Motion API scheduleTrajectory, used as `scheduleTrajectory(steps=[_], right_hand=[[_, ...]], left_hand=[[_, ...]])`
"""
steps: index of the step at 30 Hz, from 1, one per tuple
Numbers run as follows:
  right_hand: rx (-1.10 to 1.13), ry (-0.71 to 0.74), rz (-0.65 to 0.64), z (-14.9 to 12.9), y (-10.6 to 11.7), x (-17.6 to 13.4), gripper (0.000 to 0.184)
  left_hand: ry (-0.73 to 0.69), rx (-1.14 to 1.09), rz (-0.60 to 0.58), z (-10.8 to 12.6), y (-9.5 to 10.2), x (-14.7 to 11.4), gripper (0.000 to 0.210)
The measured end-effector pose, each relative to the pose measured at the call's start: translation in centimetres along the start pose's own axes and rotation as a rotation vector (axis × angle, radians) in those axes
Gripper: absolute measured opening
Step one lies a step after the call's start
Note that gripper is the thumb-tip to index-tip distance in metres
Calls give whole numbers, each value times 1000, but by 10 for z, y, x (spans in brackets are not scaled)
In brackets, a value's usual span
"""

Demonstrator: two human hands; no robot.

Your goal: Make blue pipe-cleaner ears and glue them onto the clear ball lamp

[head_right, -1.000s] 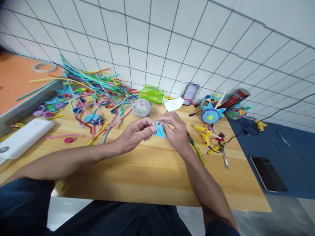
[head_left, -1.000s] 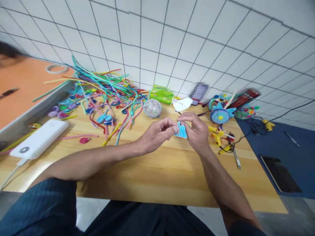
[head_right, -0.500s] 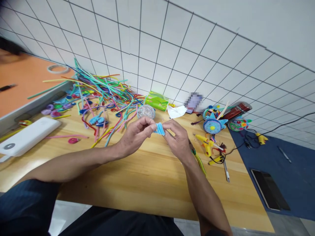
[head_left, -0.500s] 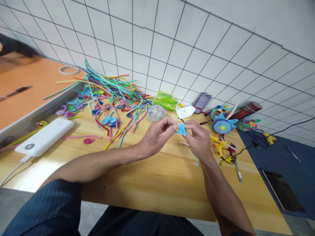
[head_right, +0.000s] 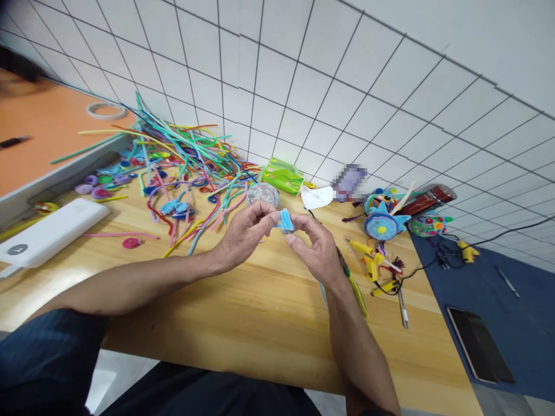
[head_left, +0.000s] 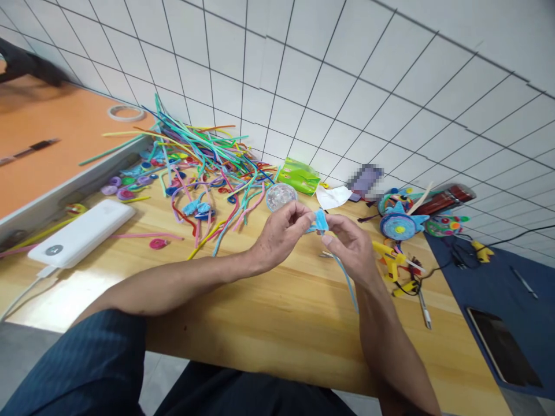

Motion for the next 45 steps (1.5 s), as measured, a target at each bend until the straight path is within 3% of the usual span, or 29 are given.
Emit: scheduleTrajectory(steps=[5,9,12,17,19,22,25,27,31,36,40,45], right_hand=[[94,-143,113,10,2,-2,18],[291,-238,110,18,-1,-1,23],[465,-340,35,19,-9,0,29],[646,-453,-109,11,-18,-3,37],[688,-484,-164,12,-20,-5,38],[702,-499,-168,21,-22,-7,41],[545,-361,25,30,-14,-4,40],[383,-200,174,27,-9,-4,40],[118,88,326,13,-6,-13,39],[-166,322,470,-3,2,-24,19],[-256,345,544,-5,7,-27,10],[-276,301,544,-2,8,-26,5]], left_hand=[[45,-53,-41,-2,-2,-1,35],[23,-49,-44,-4,2,2,36],[-113,50,-91,-1,7,9,23],[-508,286,-410,14,-4,10,15],[-547,282,-429,16,-4,11,13],[-335,180,-329,9,2,17,22],[-15,19,-208,-4,7,18,37],[101,-51,-142,-8,7,16,43],[155,-108,-93,-9,4,14,49],[161,-88,-143,-13,-1,12,50],[208,-161,-174,-16,-3,10,49],[247,-244,-172,-18,-6,9,49]])
Point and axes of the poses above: each hand's wrist, its own x-axis towards the middle knuckle, its own y-axis out of the back of the hand, z = x × y, the point moved 7 cm from there along x, towards the middle knuckle, and after that the axes turned 10 degrees about -x, right-handed, at the moved point
